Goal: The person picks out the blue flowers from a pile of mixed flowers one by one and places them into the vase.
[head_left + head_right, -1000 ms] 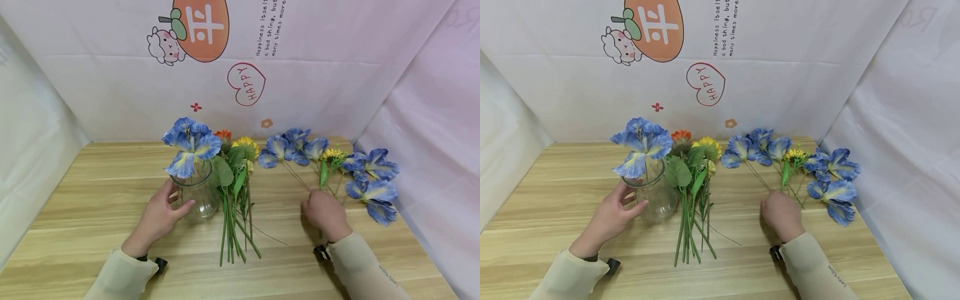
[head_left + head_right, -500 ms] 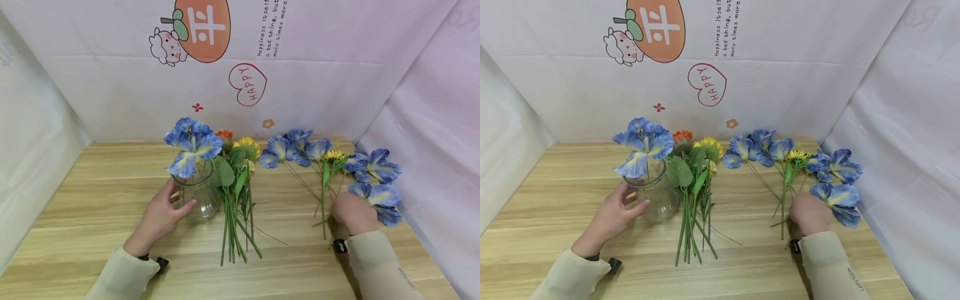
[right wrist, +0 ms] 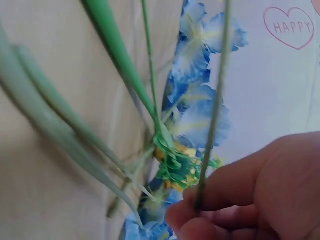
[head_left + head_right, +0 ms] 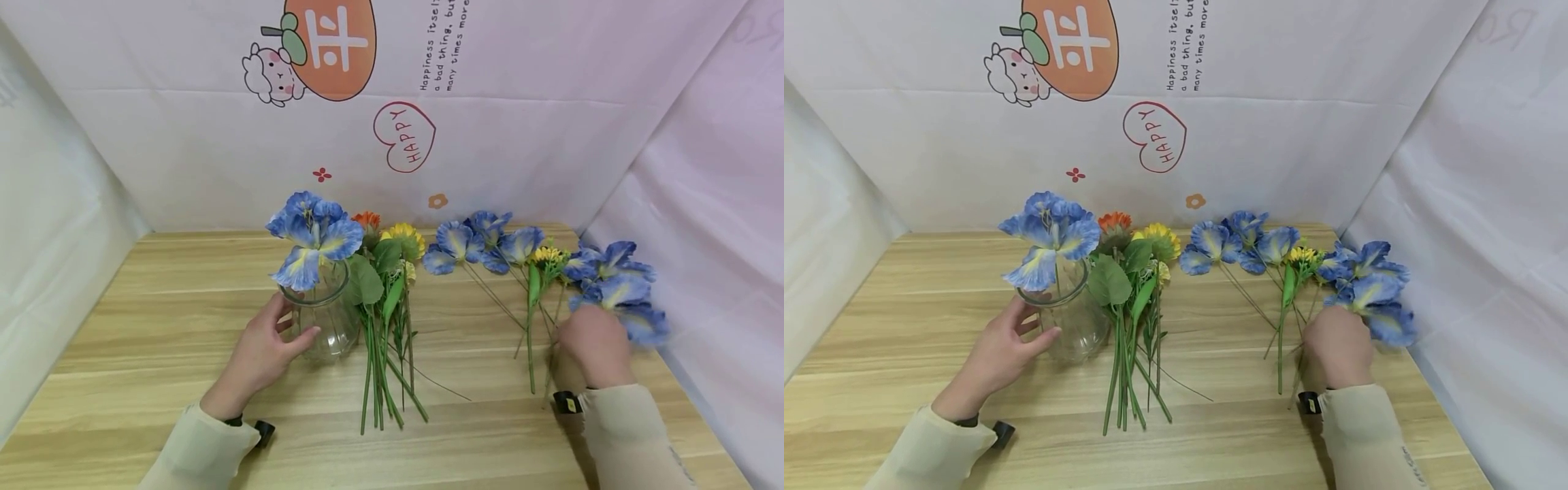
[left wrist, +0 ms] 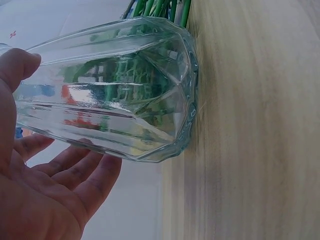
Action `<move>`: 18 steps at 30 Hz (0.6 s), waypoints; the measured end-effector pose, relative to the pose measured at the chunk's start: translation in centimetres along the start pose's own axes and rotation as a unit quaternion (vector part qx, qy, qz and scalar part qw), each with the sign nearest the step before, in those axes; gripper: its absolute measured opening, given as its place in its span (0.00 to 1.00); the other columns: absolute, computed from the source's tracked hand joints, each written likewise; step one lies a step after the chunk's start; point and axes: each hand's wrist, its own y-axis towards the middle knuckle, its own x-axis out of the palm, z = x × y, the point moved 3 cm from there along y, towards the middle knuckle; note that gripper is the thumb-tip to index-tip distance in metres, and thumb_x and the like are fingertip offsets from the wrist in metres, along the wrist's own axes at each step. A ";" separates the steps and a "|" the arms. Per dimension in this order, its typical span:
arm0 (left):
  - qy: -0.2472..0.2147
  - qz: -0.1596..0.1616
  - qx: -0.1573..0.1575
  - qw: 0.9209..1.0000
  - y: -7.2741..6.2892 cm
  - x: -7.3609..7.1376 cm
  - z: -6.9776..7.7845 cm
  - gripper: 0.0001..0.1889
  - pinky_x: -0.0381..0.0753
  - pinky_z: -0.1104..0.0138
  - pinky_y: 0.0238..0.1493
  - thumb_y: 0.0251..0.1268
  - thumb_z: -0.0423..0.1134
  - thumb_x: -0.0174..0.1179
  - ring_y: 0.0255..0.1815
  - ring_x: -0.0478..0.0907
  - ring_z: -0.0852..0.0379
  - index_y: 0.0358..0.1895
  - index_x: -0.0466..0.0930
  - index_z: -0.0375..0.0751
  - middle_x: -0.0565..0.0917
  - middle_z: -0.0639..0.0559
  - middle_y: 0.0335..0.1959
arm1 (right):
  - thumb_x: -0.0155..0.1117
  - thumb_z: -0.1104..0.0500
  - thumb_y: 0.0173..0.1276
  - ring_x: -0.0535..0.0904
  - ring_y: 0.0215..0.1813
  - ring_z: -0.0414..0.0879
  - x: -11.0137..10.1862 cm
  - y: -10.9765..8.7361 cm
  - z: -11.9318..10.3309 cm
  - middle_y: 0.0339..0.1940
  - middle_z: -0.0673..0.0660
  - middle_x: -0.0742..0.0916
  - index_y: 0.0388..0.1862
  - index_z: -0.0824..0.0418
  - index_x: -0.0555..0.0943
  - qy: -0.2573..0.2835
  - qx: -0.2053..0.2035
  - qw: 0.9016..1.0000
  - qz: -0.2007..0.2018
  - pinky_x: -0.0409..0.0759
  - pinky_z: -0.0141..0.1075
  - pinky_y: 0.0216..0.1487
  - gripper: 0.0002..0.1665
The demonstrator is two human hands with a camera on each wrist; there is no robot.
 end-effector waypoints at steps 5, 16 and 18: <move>0.000 0.002 0.002 1.000 0.1 0.1 -0.1 0.34 0.74 0.46 0.59 0.67 0.48 0.67 0.67 0.69 0.37 0.72 0.63 0.46 0.68 0.40 0.70 | 0.38 0.67 0.67 0.62 0.15 0.48 -0.7 -0.4 0.1 0.11 0.54 0.69 0.10 0.55 0.65 0.027 0.015 0.994 0.102 0.62 0.39 0.13 0.24; -0.001 0.000 -0.003 1.000 -0.1 0.0 -0.1 0.34 0.74 0.46 0.59 0.67 0.49 0.66 0.67 0.69 0.35 0.72 0.63 0.45 0.68 0.38 0.70 | 0.47 0.59 0.80 0.80 0.40 0.65 -2.2 -0.6 -2.2 0.50 0.72 0.83 0.60 0.74 0.74 0.103 0.018 0.970 0.217 0.74 0.60 0.44 0.21; -0.002 -0.003 -0.004 1.000 -0.1 0.0 0.0 0.34 0.74 0.46 0.59 0.67 0.49 0.67 0.67 0.68 0.35 0.72 0.63 0.44 0.68 0.38 0.71 | 0.49 0.56 0.80 0.82 0.41 0.61 -2.4 -0.9 -3.0 0.50 0.68 0.85 0.62 0.70 0.73 0.142 0.013 0.962 0.233 0.76 0.52 0.40 0.22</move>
